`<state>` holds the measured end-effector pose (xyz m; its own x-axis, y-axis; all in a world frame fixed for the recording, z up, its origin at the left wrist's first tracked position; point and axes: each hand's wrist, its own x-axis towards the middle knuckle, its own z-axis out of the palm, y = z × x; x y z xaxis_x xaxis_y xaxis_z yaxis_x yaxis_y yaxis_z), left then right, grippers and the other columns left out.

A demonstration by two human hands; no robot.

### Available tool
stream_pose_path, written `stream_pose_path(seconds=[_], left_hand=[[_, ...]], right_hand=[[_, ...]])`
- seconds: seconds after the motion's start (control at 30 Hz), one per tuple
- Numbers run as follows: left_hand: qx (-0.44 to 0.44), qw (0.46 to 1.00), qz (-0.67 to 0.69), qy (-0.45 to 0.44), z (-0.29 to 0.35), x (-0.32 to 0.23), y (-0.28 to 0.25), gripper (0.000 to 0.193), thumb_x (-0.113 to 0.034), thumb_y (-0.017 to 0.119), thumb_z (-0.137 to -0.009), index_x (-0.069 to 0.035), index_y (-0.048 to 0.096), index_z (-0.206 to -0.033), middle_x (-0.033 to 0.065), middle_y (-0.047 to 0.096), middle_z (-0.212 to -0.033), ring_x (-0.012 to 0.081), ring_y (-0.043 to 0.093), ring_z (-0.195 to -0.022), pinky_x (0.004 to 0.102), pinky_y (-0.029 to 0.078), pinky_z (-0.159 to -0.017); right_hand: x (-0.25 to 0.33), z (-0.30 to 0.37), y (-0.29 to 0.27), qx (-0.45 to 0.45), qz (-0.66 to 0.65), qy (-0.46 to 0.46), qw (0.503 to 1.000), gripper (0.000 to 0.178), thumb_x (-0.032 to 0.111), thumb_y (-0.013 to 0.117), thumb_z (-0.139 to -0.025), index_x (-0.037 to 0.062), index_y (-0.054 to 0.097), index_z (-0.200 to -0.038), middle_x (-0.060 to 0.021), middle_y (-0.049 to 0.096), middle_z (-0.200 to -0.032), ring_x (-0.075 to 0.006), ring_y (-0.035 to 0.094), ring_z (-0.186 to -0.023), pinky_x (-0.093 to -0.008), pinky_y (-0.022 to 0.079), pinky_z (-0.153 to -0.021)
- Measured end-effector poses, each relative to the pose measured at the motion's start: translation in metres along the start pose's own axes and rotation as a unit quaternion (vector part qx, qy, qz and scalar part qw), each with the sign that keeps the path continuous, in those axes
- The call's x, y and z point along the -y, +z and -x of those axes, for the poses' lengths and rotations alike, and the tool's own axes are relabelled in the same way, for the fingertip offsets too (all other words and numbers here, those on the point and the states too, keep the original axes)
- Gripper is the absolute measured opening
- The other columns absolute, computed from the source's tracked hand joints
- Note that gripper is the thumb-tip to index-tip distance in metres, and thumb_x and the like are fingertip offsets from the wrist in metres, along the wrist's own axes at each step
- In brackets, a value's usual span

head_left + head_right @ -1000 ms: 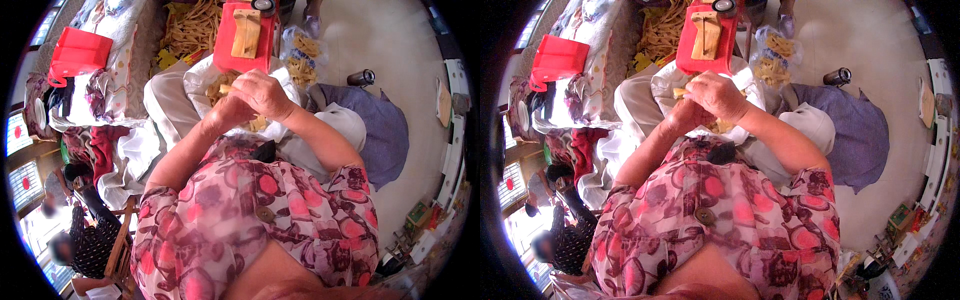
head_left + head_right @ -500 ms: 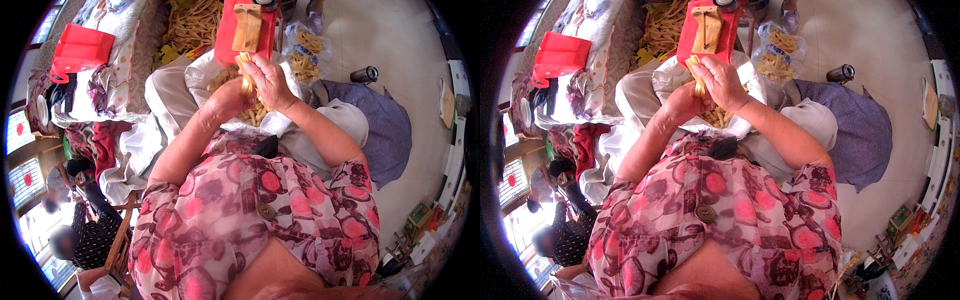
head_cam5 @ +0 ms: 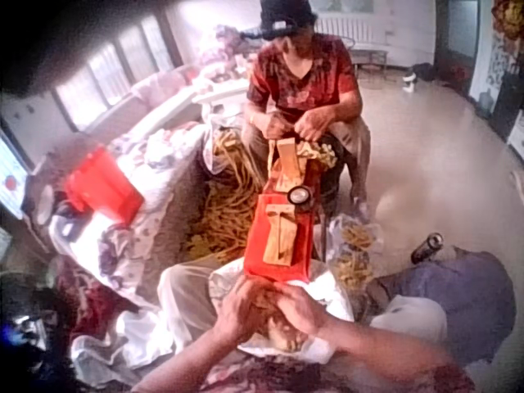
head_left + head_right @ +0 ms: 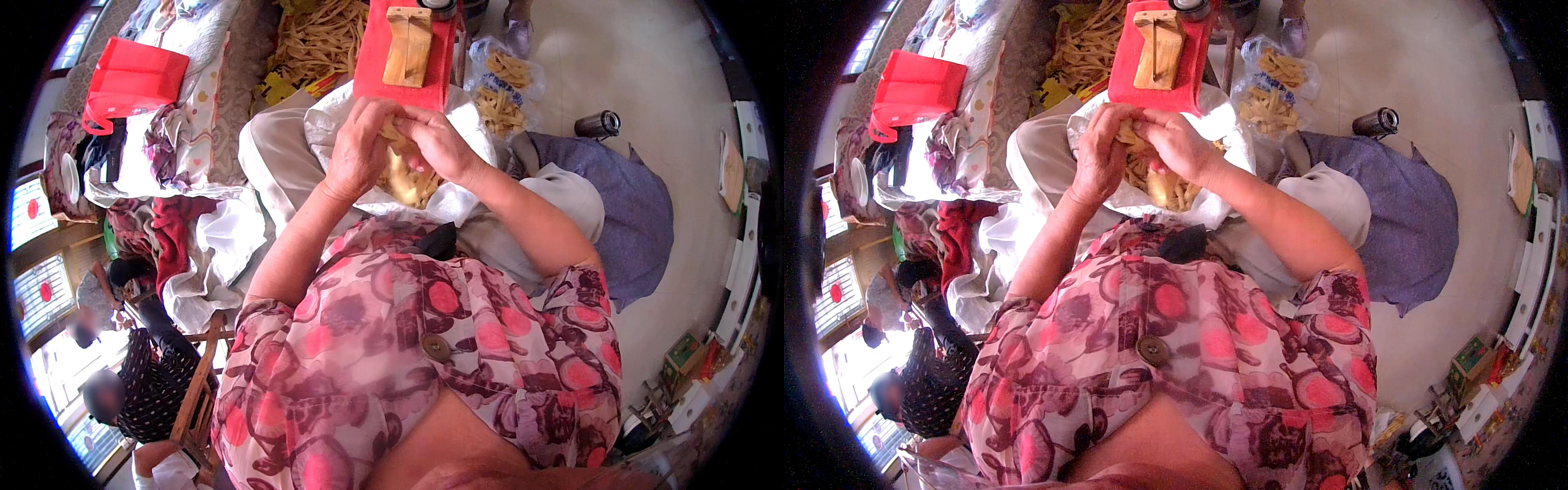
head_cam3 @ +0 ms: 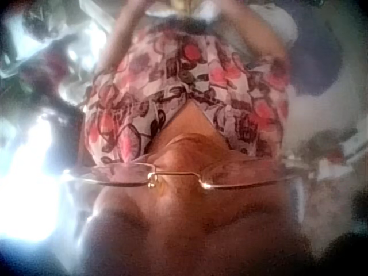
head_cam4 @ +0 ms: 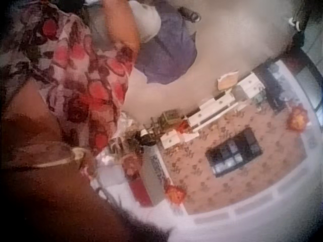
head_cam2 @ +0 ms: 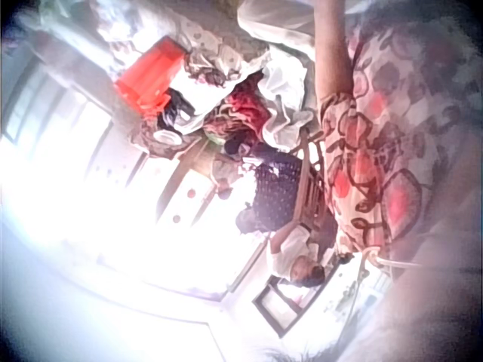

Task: The person prepares strips of yellow dough by hand, folding and separating them before placing them onto a red wooden frame.

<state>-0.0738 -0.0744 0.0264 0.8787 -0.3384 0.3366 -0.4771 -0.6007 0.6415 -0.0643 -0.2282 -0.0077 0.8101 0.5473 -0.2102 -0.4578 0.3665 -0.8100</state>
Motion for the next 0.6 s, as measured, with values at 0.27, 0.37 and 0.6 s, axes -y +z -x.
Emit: stream_pose_path(seconds=[0.27, 0.37, 0.6], left_hand=[[0.009, 0.883, 0.395, -0.253, 0.000, 0.014, 0.003, 0.012, -0.004, 0.052, -0.087, -0.002, 0.054, -0.098, 0.0018, 0.058, -0.093, 0.0090, 0.055, -0.088, 0.0249, 0.045, -0.077], [0.014, 0.802, 0.533, -0.270, -0.001, 0.002, -0.003, 0.018, -0.001, 0.051, -0.088, -0.003, 0.051, -0.106, 0.0026, 0.057, -0.100, 0.0094, 0.055, -0.092, 0.0242, 0.045, -0.081], [-0.001, 0.956, 0.225, -0.186, 0.005, 0.026, 0.006, 0.013, -0.004, 0.057, -0.086, 0.000, 0.057, -0.098, 0.0026, 0.059, -0.086, 0.0094, 0.056, -0.081, 0.0238, 0.046, -0.074]], right_hand=[[0.023, 0.007, -0.006, -0.048, 0.482, -0.331, 0.810, 0.018, 0.021, 0.061, -0.084, 0.0043, 0.054, -0.088, -0.0140, 0.060, -0.071, -0.0302, 0.061, -0.065, -0.0353, 0.046, -0.055], [0.025, 0.005, -0.011, -0.050, 0.450, -0.318, 0.833, 0.017, 0.018, 0.064, -0.083, 0.0036, 0.058, -0.090, -0.0099, 0.060, -0.069, -0.0214, 0.060, -0.060, -0.0321, 0.044, -0.053], [0.030, 0.010, -0.011, 0.068, 0.054, -0.036, 0.996, 0.019, 0.021, 0.059, -0.089, 0.0019, 0.063, -0.088, 0.0057, 0.050, -0.062, -0.0012, 0.044, -0.053, -0.0166, 0.034, -0.044]])
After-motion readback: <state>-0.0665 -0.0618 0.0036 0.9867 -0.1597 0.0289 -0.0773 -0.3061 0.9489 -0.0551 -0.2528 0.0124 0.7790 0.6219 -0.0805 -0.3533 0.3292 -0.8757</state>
